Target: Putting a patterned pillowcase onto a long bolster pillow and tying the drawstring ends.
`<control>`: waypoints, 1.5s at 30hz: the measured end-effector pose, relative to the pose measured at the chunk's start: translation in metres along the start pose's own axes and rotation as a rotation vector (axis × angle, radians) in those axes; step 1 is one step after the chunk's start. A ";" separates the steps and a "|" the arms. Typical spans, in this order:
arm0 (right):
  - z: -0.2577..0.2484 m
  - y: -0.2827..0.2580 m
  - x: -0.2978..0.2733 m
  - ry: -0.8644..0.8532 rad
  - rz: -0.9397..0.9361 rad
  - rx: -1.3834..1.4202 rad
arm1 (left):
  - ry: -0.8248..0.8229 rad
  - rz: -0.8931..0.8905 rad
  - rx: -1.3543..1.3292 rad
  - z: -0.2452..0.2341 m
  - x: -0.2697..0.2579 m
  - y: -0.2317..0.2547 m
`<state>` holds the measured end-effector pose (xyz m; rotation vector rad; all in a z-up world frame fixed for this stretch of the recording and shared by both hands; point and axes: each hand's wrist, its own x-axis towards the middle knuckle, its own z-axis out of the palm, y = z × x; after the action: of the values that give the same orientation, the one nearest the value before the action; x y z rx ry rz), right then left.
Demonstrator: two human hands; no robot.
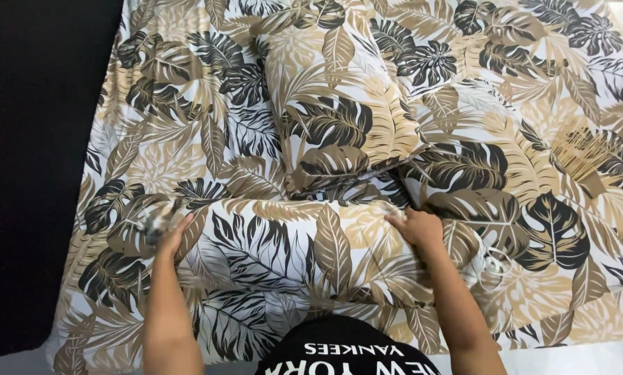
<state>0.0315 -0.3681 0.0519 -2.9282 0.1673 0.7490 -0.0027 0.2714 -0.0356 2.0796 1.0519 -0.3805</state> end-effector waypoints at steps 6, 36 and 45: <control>-0.012 0.022 -0.031 0.305 0.085 0.351 | -0.033 0.053 -0.112 -0.037 -0.175 0.170; -0.062 -0.099 0.090 -0.133 0.273 1.638 | 0.091 0.756 0.549 0.146 -0.136 0.197; -0.021 -0.144 0.134 0.027 0.191 1.988 | 0.082 0.747 0.493 0.151 -0.125 0.192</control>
<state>0.1776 -0.2390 0.0176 -1.0088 0.6712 0.1732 0.0818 0.0186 0.0288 2.7579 0.1595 -0.1768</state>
